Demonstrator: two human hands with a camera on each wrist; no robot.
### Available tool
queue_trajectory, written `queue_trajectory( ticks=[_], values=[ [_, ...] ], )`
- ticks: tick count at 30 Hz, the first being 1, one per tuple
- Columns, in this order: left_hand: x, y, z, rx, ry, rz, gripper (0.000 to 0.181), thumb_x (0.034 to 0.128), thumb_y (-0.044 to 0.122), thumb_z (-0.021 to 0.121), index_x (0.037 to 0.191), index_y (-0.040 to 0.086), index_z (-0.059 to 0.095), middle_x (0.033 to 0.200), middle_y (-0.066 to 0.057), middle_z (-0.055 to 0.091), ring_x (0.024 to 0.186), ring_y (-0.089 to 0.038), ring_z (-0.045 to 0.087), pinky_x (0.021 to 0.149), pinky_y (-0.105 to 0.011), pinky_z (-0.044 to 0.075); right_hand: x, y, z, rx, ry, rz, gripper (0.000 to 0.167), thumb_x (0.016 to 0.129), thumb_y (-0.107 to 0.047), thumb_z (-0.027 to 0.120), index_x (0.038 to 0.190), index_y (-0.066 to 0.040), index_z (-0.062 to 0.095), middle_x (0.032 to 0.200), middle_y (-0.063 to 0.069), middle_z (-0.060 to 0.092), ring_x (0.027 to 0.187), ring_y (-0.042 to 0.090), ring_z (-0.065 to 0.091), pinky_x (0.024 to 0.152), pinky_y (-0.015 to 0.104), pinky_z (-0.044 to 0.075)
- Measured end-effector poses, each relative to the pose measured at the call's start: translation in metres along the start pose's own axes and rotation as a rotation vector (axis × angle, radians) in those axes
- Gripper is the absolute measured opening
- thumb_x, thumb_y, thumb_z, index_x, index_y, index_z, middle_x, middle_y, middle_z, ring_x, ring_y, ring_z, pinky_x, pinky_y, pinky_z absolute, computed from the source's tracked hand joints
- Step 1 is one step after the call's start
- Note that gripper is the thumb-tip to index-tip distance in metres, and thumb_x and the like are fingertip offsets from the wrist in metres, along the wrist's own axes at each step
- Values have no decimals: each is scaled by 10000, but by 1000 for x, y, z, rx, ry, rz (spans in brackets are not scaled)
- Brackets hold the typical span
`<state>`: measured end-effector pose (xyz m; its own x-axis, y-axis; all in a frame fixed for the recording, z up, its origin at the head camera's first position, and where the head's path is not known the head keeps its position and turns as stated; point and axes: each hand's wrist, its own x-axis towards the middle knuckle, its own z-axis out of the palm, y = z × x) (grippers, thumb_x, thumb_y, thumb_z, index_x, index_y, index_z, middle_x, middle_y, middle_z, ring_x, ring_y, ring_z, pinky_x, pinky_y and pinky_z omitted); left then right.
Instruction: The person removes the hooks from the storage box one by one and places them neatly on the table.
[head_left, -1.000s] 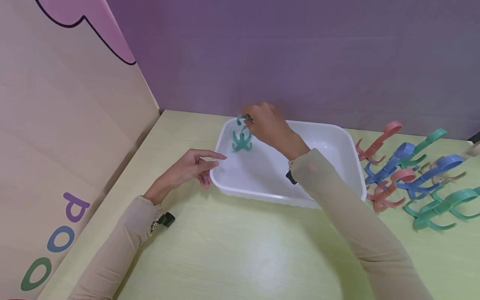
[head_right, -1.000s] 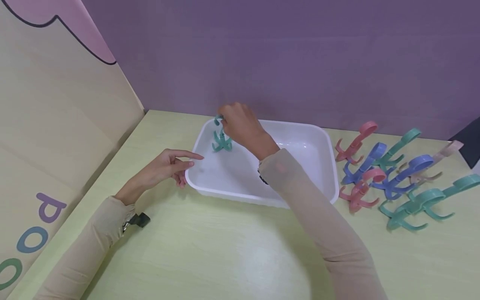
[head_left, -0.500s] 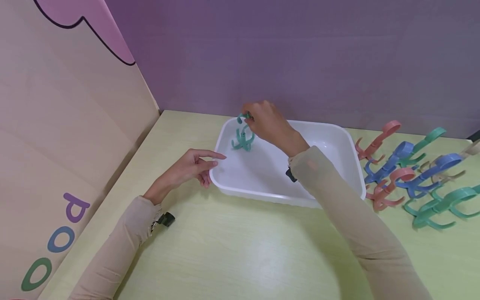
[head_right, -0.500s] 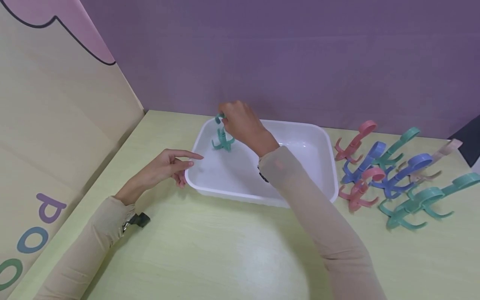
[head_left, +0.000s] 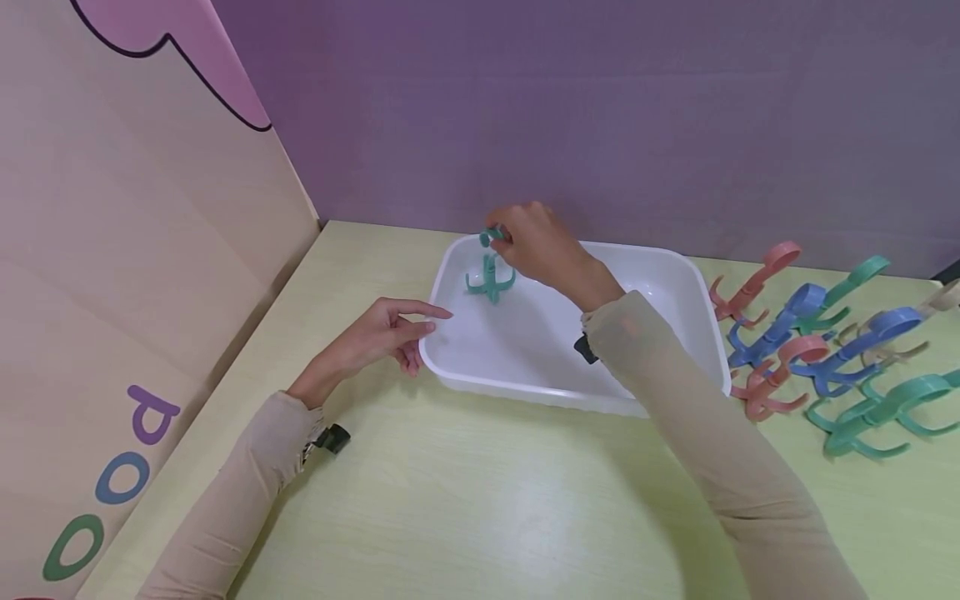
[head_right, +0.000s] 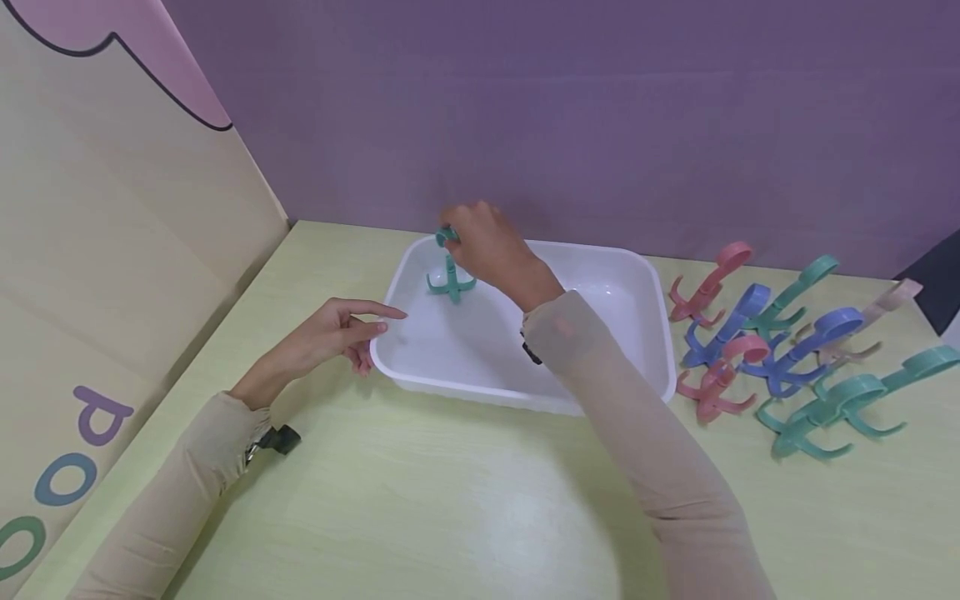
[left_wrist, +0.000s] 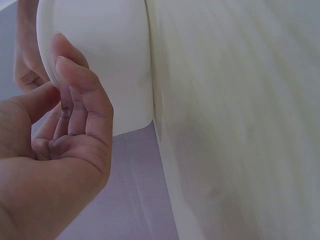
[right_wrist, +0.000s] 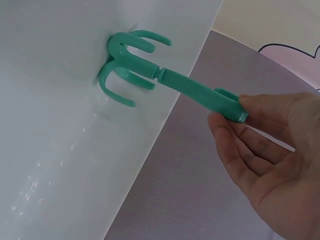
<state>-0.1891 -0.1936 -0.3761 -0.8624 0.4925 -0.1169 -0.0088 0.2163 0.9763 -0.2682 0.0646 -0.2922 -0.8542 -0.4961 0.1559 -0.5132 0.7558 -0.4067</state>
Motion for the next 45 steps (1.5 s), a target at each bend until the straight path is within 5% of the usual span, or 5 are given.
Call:
queue_trajectory(
  ticks=[6, 12, 19, 27, 45],
  values=[
    [3, -2, 1, 2, -6, 6, 395, 1045, 68, 609, 1424, -41, 590, 646, -111, 699, 543, -178, 693, 575, -349, 625, -3, 7, 0, 27, 23, -8, 299, 1001, -40, 657, 1294, -14, 711, 1153, 160, 738, 874, 271, 628, 802, 373, 586],
    [5, -2, 5, 12, -12, 1, 381, 1046, 53, 596, 1417, -36, 599, 649, -107, 699, 542, -176, 690, 579, -354, 627, -13, 15, -3, 59, 112, -41, 218, 976, -18, 683, 1181, -17, 758, 1031, 150, 762, 801, 261, 660, 751, 382, 583],
    [6, -2, 3, 6, -18, 13, 382, 1045, 34, 589, 1419, -42, 594, 649, -119, 700, 546, -188, 698, 576, -352, 626, -21, 8, -9, 36, 105, -37, 227, 985, -42, 681, 1197, -25, 759, 983, 133, 754, 774, 246, 635, 708, 352, 559],
    [5, -3, 1, 3, -20, 16, 381, 1043, 49, 604, 1414, -36, 602, 658, -122, 701, 553, -183, 702, 583, -351, 628, -41, -3, -18, -44, 162, -176, 72, 968, -16, 693, 1015, -41, 742, 757, 80, 615, 691, 229, 523, 650, 326, 452],
    [4, -5, -3, 10, -18, 35, 363, 1040, 92, 629, 1395, 17, 640, 646, -118, 688, 548, -189, 693, 590, -377, 631, -85, -18, -43, -137, 265, -272, 221, 970, -26, 704, 1189, -12, 733, 910, 82, 705, 778, 231, 602, 767, 380, 541]
  ],
)
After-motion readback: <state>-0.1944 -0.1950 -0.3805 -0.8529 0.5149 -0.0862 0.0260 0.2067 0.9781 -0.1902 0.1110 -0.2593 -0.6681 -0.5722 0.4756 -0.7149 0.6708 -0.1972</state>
